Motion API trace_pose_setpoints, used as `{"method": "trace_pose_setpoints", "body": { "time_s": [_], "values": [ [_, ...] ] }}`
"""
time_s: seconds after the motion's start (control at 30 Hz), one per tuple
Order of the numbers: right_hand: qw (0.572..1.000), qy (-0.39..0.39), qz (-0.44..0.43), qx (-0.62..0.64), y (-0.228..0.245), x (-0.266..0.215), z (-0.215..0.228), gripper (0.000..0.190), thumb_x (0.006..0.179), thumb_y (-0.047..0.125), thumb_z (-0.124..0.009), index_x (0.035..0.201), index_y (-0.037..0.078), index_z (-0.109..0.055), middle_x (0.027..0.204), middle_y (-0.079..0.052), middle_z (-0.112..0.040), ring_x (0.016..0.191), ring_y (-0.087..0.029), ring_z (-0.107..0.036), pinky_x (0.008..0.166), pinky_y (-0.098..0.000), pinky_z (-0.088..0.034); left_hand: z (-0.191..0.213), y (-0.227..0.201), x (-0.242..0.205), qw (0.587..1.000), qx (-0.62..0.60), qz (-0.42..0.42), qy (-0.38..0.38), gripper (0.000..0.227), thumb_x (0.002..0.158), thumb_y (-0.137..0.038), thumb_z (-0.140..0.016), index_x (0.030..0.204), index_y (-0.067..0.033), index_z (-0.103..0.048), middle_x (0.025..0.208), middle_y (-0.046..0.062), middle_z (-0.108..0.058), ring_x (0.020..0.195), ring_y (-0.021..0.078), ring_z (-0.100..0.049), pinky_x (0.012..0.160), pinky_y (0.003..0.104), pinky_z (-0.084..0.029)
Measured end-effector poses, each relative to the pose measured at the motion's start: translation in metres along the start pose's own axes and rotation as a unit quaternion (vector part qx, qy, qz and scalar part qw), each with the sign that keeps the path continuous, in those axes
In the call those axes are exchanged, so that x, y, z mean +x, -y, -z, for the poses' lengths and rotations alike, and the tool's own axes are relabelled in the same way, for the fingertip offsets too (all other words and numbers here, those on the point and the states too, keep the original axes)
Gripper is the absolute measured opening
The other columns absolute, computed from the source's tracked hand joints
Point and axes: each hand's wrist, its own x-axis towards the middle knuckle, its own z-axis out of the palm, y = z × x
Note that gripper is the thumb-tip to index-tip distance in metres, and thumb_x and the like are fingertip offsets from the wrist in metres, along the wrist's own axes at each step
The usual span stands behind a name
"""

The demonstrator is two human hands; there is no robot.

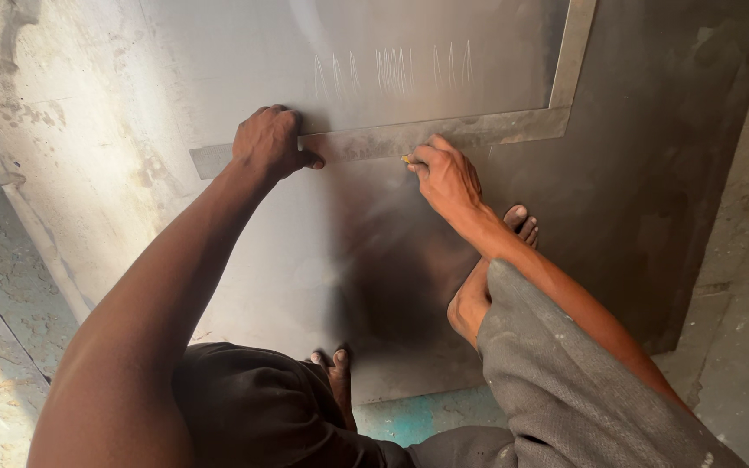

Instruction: The person uses a metal square ruler and a yellow marking tool to draw straight lines on a large metal sheet. They position the ruler at various angles and slide the marker along the edge to create a grid of intersecting lines.

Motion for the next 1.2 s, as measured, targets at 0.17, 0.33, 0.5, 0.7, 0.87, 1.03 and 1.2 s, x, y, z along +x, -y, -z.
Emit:
{"method": "trace_pose_setpoints", "body": {
  "time_s": [0.17, 0.33, 0.5, 0.7, 0.87, 1.03, 1.2],
  "values": [
    [0.894, 0.446, 0.048, -0.007, 0.012, -0.025, 0.003, 0.015, 0.078, 0.019, -0.080, 0.090, 0.011, -0.082, 0.091, -0.009, -0.077, 0.088, -0.028, -0.072, 0.079, -0.0422, -0.055, 0.014, -0.002, 0.001, 1.000, 0.005, 0.007, 0.005, 0.054, 0.066, -0.046, -0.094, 0.098, -0.0068, -0.076, 0.103, 0.010, -0.071, 0.103, 0.0307, -0.066, 0.086, 0.045, -0.057],
    [0.993, 0.074, -0.067, 0.055, -0.003, -0.062, 0.018, 0.012, 0.098, 0.018, -0.069, 0.102, 0.008, -0.073, 0.106, -0.009, -0.073, 0.090, -0.028, -0.071, 0.080, -0.0396, -0.055, 0.013, -0.005, -0.006, 1.000, -0.003, 0.009, 0.001, 0.053, 0.066, -0.045, -0.094, 0.100, -0.0084, -0.077, 0.104, 0.010, -0.072, 0.104, 0.0313, -0.066, 0.087, 0.046, -0.056],
    [0.992, -0.115, -0.037, 0.033, -0.023, -0.069, 0.037, 0.009, 0.101, 0.013, -0.063, 0.102, 0.004, -0.065, 0.143, -0.010, -0.059, 0.098, -0.028, -0.070, 0.082, -0.0382, -0.056, 0.020, -0.007, -0.007, 1.000, -0.022, -0.008, -0.003, 0.051, 0.067, -0.044, -0.093, 0.105, -0.0127, -0.077, 0.105, 0.009, -0.072, 0.104, 0.0320, -0.066, 0.085, 0.047, -0.056],
    [0.994, -0.074, -0.063, 0.056, -0.024, -0.073, 0.030, 0.008, 0.100, 0.012, -0.063, 0.099, 0.005, -0.064, 0.150, -0.009, -0.055, 0.091, -0.026, -0.072, 0.080, -0.0376, -0.057, 0.017, -0.006, -0.007, 0.999, -0.001, 0.020, 0.035, 0.052, 0.070, -0.048, -0.091, 0.106, -0.0137, -0.077, 0.103, 0.007, -0.074, 0.100, 0.0268, -0.070, 0.084, 0.042, -0.060],
    [0.997, -0.039, -0.051, 0.039, -0.019, -0.072, 0.031, 0.008, 0.097, 0.012, -0.065, 0.095, 0.004, -0.065, 0.148, -0.011, -0.056, 0.085, -0.026, -0.072, 0.077, -0.0384, -0.056, 0.016, -0.007, -0.006, 1.000, -0.005, 0.005, 0.014, 0.053, 0.067, -0.047, -0.092, 0.106, -0.0135, -0.077, 0.104, 0.006, -0.073, 0.101, 0.0278, -0.068, 0.083, 0.043, -0.059],
    [0.998, -0.023, -0.006, 0.051, -0.012, -0.069, 0.030, 0.008, 0.097, 0.011, -0.066, 0.095, 0.004, -0.065, 0.148, -0.011, -0.056, 0.088, -0.026, -0.072, 0.077, -0.0371, -0.057, 0.014, -0.004, -0.006, 1.000, -0.010, -0.005, 0.004, 0.053, 0.067, -0.046, -0.092, 0.105, -0.0130, -0.077, 0.104, 0.006, -0.073, 0.102, 0.0284, -0.068, 0.083, 0.044, -0.058],
    [0.998, -0.020, 0.004, 0.053, -0.005, -0.066, 0.029, 0.008, 0.096, 0.013, -0.067, 0.095, 0.005, -0.065, 0.147, -0.008, -0.058, 0.088, -0.025, -0.073, 0.076, -0.0365, -0.058, 0.014, -0.003, -0.005, 1.000, -0.001, -0.003, 0.006, 0.053, 0.067, -0.047, -0.092, 0.104, -0.0122, -0.077, 0.102, 0.007, -0.073, 0.100, 0.0280, -0.069, 0.084, 0.043, -0.059]
  ]
}}
